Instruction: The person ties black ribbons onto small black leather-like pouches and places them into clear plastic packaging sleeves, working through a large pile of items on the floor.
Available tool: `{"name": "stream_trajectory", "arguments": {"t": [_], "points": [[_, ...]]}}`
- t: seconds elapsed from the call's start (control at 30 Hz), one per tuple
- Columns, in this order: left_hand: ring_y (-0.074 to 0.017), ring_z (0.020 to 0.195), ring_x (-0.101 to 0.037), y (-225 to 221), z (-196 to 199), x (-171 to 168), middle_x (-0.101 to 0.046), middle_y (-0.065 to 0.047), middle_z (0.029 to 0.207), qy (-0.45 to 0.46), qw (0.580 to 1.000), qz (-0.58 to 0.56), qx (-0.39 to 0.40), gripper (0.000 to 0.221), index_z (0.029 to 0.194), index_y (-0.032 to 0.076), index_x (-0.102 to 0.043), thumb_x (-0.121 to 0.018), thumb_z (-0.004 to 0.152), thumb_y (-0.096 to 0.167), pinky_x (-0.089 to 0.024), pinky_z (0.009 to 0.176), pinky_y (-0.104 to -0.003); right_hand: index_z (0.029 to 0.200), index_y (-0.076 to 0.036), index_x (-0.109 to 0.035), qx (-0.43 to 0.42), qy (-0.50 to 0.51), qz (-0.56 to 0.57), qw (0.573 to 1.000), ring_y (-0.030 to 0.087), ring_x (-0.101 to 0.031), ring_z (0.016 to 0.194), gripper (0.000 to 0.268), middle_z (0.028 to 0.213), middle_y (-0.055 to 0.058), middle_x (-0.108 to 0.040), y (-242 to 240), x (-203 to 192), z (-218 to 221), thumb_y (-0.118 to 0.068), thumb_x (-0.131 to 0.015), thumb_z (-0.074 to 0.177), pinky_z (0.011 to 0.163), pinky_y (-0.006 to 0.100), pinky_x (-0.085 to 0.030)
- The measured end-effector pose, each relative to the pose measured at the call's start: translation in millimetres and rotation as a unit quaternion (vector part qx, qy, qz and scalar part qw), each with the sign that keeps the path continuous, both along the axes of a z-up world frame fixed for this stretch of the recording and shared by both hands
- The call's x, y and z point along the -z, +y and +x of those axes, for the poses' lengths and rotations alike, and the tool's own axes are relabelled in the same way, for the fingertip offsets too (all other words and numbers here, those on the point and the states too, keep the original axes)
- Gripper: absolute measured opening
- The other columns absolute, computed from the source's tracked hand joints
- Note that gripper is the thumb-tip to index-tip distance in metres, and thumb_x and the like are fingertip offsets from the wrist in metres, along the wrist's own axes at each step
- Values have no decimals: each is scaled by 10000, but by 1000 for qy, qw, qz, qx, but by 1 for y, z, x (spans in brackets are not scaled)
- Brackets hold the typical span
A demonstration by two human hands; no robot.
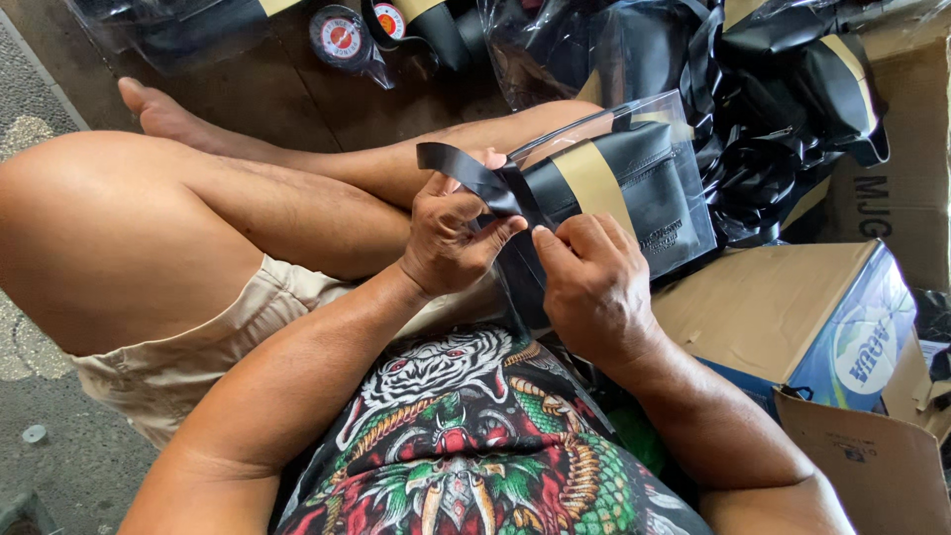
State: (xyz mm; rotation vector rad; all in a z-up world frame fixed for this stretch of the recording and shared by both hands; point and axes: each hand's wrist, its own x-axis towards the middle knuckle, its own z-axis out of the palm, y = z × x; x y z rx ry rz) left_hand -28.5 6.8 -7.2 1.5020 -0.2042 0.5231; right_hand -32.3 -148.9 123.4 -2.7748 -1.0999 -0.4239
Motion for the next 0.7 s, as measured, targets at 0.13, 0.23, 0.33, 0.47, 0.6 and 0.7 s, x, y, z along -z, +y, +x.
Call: {"name": "stream_trajectory", "arguments": {"t": [0.13, 0.23, 0.33, 0.47, 0.6, 0.7], "points": [[-396, 1162, -631, 0, -1, -7, -629, -169, 1179, -15, 1000, 2, -9, 205, 773, 59, -694, -864, 830, 157, -484, 1028, -445, 1009, -72, -779, 25, -20, -21, 999, 302, -661, 722, 152, 831, 64, -581, 1, 1, 3, -25, -646, 955, 587, 397, -547], [-369, 1193, -610, -5, 0, 5, -608, -123, 1174, -19, 999, 25, -21, 160, 781, 122, -730, -869, 821, 192, -466, 1062, -439, 982, -87, -790, 30, -17, -19, 999, 306, -649, 689, 157, 809, 67, -580, 2, 1, 3, -7, -665, 931, 595, 402, -555], [-375, 1199, -594, 0, 1, 0, -568, -149, 1137, -32, 998, 42, -27, 169, 785, 94, -711, -863, 820, 159, -458, 1062, -469, 918, -85, -794, 20, -5, -12, 1000, 315, -671, 709, 105, 753, 63, -578, 2, 0, 7, -19, -713, 905, 587, 402, -550], [-335, 1185, -603, -2, 3, 6, -566, -122, 1123, -33, 998, 38, -28, 144, 791, 133, -723, -857, 824, 175, -462, 1064, -448, 889, -104, -794, 15, -13, -14, 1000, 296, -681, 731, 106, 791, 61, -609, -2, 5, 7, -19, -729, 892, 615, 388, -559], [-334, 1172, -615, -3, 3, 8, -542, -118, 1116, -18, 999, -2, -26, 157, 796, 112, -721, -860, 825, 179, -453, 1096, -443, 990, -81, -805, 18, 6, -3, 1000, 289, -657, 676, 158, 774, 59, -604, -2, -1, 2, -3, -686, 923, 585, 375, -553], [-363, 1159, -622, 0, 2, 0, -527, -148, 1100, 1, 1000, -12, -22, 204, 783, 63, -689, -864, 820, 161, -463, 1084, -458, 1027, -61, -812, 9, 18, 5, 1000, 268, -642, 624, 199, 767, 54, -596, -3, 1, -4, 3, -651, 928, 539, 364, -533]]}}
